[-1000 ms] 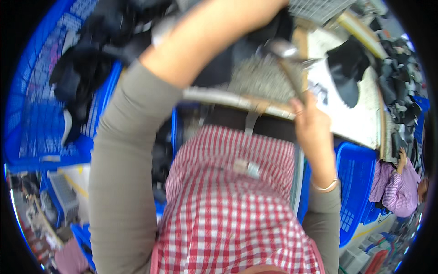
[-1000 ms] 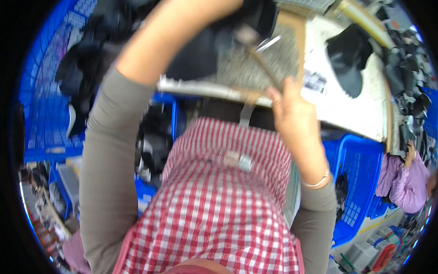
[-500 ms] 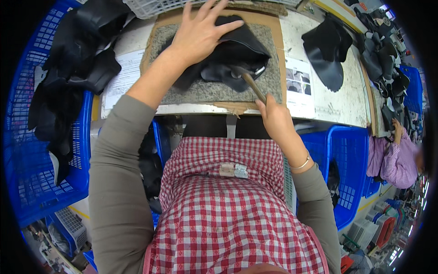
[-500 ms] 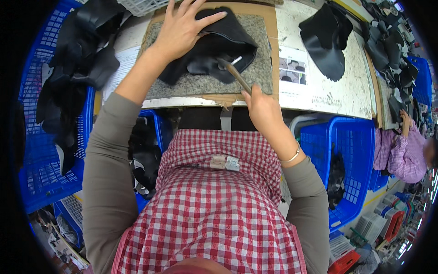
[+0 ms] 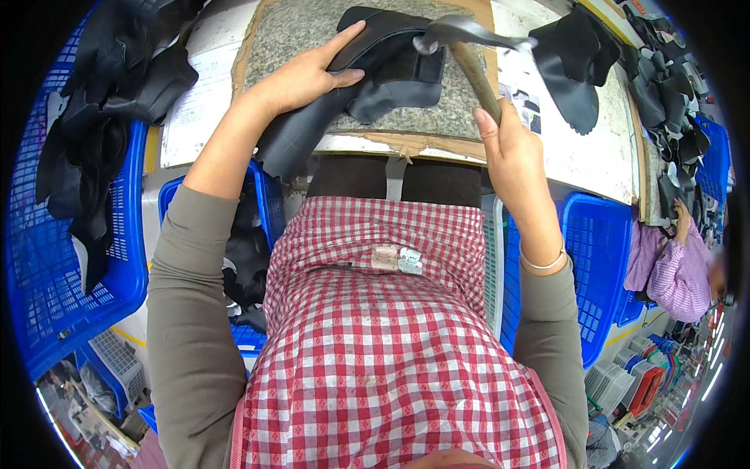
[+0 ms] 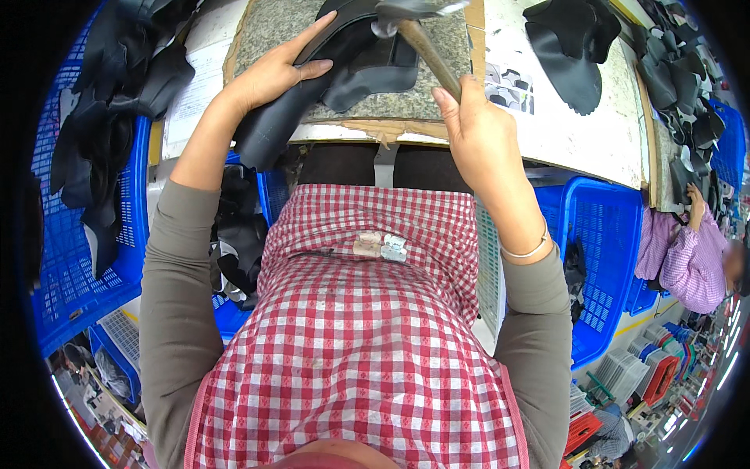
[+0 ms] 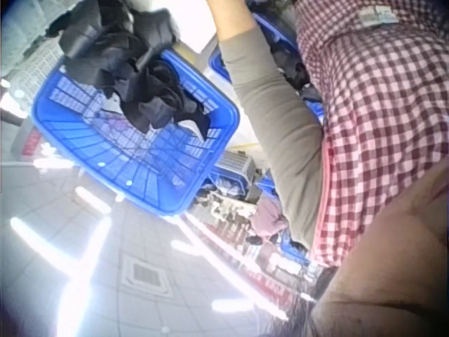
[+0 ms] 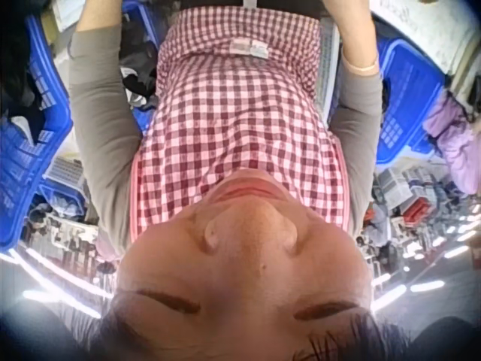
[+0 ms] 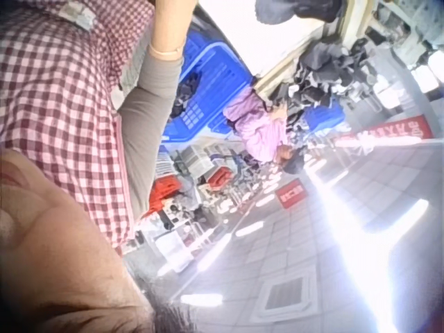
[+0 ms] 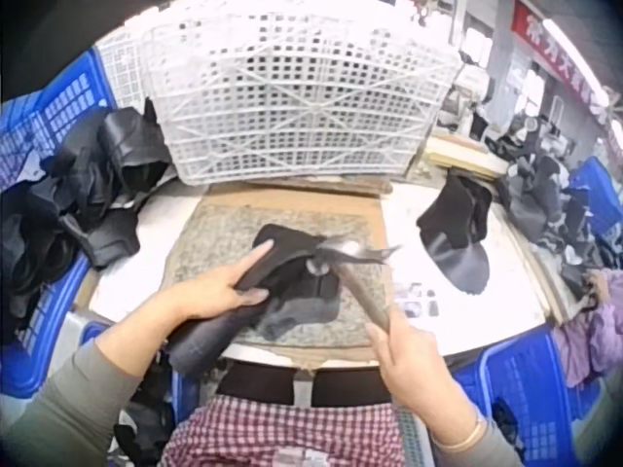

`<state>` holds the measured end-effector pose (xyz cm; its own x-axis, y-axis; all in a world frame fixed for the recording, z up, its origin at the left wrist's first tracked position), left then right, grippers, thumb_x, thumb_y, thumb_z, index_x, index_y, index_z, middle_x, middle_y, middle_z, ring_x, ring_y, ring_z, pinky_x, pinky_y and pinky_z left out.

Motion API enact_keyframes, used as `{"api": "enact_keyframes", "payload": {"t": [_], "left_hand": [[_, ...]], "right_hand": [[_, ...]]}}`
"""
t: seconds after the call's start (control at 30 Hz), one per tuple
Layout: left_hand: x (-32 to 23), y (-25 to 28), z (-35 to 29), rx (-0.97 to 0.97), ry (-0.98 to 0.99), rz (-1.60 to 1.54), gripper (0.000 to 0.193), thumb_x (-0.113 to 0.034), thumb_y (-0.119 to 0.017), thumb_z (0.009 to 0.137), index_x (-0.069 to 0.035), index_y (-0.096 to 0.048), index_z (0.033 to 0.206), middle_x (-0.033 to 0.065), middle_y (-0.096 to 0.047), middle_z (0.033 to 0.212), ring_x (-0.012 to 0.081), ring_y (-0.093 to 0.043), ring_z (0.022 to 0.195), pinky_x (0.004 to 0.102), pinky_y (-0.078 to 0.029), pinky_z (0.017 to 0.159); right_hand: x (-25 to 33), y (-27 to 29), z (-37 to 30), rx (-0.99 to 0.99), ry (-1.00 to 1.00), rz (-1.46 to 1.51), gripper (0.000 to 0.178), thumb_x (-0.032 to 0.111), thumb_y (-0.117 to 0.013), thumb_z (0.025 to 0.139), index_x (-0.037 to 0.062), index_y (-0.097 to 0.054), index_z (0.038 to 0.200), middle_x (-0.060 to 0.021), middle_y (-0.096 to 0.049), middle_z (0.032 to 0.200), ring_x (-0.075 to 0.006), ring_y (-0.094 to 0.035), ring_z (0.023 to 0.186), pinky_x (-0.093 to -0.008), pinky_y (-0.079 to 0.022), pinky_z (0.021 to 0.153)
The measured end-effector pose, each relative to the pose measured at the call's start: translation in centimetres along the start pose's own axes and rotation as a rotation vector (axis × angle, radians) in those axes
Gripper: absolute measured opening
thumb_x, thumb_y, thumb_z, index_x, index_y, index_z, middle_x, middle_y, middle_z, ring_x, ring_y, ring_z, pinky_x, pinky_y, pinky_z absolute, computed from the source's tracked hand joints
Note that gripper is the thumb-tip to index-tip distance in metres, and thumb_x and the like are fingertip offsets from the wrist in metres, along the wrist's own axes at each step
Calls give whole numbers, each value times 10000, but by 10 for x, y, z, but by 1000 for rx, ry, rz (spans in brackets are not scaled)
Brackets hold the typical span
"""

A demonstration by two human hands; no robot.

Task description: The person repeatedly hammers black shoe uppers on a workbench to shape them, then places each piece into a blue basket. The person occasionally inspects the edges of the parts by hand before continuing the hammering.

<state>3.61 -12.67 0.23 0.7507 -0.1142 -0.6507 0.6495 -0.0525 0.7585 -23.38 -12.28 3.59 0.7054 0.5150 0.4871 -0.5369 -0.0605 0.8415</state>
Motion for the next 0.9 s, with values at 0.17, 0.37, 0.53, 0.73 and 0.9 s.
{"api": "enact_keyframes", "payload": {"t": [0.17,0.37,0.53,0.73,0.9], "left_hand": [[3,-6,-7,-133,-100,-76,818,-418,-706,954,-281,-275,1636,241,-600,1428,428,-597,1296,471,-468,1100],[-3,-3,-10,-127,-7,-111,912,-367,-753,904,-185,-245,1639,216,-431,1592,417,-515,1384,439,-419,1159],[-7,21,-53,-199,146,4,831,-339,-709,904,-233,-299,1619,265,-714,1116,464,-697,976,520,-550,884],[60,59,-300,-308,729,270,967,-314,-755,882,-293,-170,1652,170,-596,1444,434,-705,1041,484,-577,888],[89,172,-472,-642,751,715,1008,-143,-894,710,-61,-374,1570,240,-453,1552,415,-455,1406,491,-357,1191]], "right_hand": [[20,-13,8,196,30,-199,344,314,-579,1052,-29,-572,1014,-289,-657,710,-492,-676,728,-538,-539,633],[3,-25,-5,213,-232,-32,354,219,-564,1070,-63,-574,1283,-336,-676,850,-522,-676,841,-478,-545,696],[11,-69,-4,300,12,-43,362,288,-553,1076,-67,-601,1130,-280,-654,755,-462,-649,694,-480,-489,601],[-4,-61,-49,484,-201,329,363,345,-518,1107,-8,-593,1068,-16,-451,632,-106,-406,554,-300,-364,503],[17,-68,-47,518,-167,236,353,343,-530,1099,-5,-584,1067,-23,-453,638,-127,-438,580,-314,-390,540]]}}
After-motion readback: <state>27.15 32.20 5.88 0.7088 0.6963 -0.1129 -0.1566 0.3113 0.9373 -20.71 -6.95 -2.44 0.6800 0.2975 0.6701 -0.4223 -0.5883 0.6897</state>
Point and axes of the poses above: each hand's wrist, its own z-axis towards the middle knuckle, its own y-axis out of the back of the hand, x = y × z, the point moved 10 cm from there along z, towards the middle knuckle
